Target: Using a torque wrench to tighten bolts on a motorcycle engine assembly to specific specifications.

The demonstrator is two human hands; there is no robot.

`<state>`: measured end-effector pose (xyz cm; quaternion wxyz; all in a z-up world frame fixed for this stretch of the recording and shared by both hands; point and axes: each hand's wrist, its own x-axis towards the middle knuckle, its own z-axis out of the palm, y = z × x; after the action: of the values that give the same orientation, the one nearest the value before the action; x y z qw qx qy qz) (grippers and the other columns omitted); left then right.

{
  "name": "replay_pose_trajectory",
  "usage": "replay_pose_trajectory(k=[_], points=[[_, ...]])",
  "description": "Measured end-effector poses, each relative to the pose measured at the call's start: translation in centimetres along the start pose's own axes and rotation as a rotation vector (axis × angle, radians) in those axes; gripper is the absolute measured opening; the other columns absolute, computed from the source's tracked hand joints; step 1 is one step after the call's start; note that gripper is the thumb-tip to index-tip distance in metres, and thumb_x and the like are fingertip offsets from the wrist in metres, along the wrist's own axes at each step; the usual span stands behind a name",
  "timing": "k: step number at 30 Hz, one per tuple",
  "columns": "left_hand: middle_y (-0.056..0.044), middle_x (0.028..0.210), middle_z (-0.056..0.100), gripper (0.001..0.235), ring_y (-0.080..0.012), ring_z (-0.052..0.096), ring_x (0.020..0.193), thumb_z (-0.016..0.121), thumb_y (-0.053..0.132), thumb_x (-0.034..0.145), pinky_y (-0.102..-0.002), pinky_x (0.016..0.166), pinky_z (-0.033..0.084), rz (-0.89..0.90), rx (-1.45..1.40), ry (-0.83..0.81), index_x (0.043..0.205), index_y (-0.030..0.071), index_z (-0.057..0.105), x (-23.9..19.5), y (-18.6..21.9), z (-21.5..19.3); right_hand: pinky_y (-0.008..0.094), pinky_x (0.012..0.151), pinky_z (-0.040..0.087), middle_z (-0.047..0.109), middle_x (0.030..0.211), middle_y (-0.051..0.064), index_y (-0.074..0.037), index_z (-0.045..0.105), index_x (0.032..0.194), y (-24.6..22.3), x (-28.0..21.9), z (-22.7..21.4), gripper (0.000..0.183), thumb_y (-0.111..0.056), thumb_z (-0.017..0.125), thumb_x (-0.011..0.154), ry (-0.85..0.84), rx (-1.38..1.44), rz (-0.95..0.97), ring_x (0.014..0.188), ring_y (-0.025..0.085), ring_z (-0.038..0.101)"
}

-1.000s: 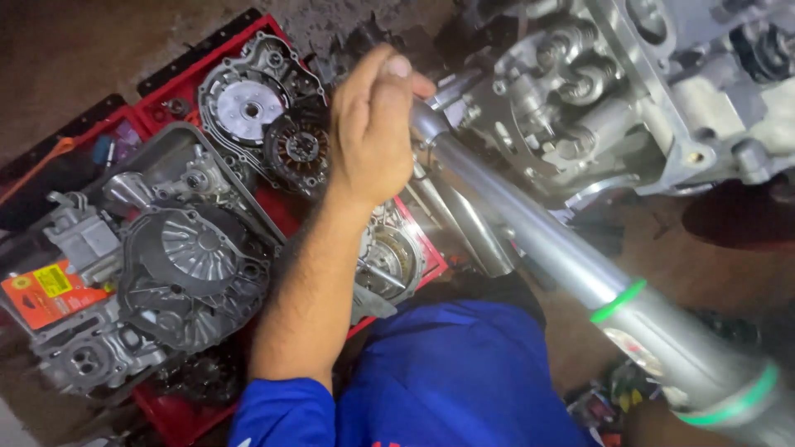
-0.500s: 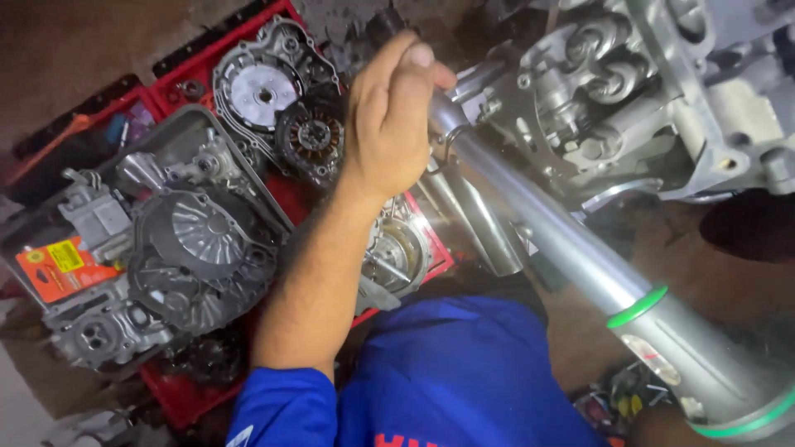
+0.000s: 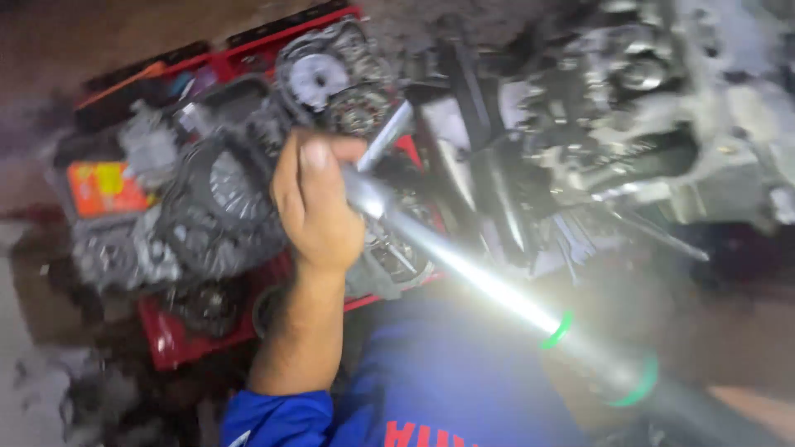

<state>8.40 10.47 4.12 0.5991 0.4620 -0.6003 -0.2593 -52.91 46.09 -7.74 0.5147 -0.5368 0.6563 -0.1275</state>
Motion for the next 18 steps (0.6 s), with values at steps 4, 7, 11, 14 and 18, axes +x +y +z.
replay_pose_trajectory(k=[4,7,11,14,18], points=[[-0.008,0.085,0.066,0.035,-0.0266,0.064,0.08,0.041,0.029,0.105,-0.038,0.077,0.05,0.017,0.101,0.048,0.092,0.006,0.063,-9.8,1.0,-3.0,0.025,0.111,0.044,0.069,0.132,-0.008,-0.021,0.068,0.134,-10.3,8.7,15.5,0.083,-0.025,0.103,0.059,-0.07,-0.153,-0.02,0.122,0.006,0.062],[-0.004,0.086,0.068,0.025,-0.0198,0.065,0.08,0.051,0.028,0.1,-0.033,0.077,0.051,-0.225,0.11,0.013,0.096,0.009,0.067,-16.8,0.4,-2.2,0.023,0.082,0.045,0.073,0.088,-0.005,-0.011,0.083,0.103,-10.4,11.6,20.7,0.039,-0.016,0.098,0.066,0.012,-0.023,0.069,0.084,0.008,0.059],[-0.002,0.108,0.072,0.03,-0.0153,0.065,0.103,0.049,0.035,0.101,-0.032,0.094,0.049,-0.49,0.009,0.175,0.106,0.012,0.068,-25.1,-3.4,-0.8,0.023,0.07,0.048,0.073,0.076,0.0,-0.008,0.087,0.096,-8.9,11.8,22.7,0.023,-0.016,0.091,0.075,-0.06,-0.055,0.169,0.073,0.011,0.06],[-0.016,0.082,0.069,0.039,-0.018,0.064,0.065,0.045,0.039,0.104,-0.026,0.049,0.05,-0.644,-0.332,0.32,0.129,0.011,0.051,-29.6,-2.6,-0.6,0.023,0.075,0.051,0.077,0.08,-0.003,-0.014,0.088,0.101,-10.2,11.9,24.4,0.031,-0.024,0.093,0.071,-0.113,-0.153,0.13,0.077,0.007,0.063],[-0.015,0.095,0.072,0.027,-0.0228,0.074,0.078,0.049,0.036,0.104,-0.025,0.052,0.054,-0.718,-0.368,0.367,0.112,0.01,0.047,-34.1,-3.1,-1.4,0.022,0.082,0.053,0.083,0.091,-0.004,-0.017,0.087,0.106,-14.7,11.7,28.1,0.036,-0.03,0.089,0.073,-0.194,-0.152,0.077,0.085,0.007,0.069]])
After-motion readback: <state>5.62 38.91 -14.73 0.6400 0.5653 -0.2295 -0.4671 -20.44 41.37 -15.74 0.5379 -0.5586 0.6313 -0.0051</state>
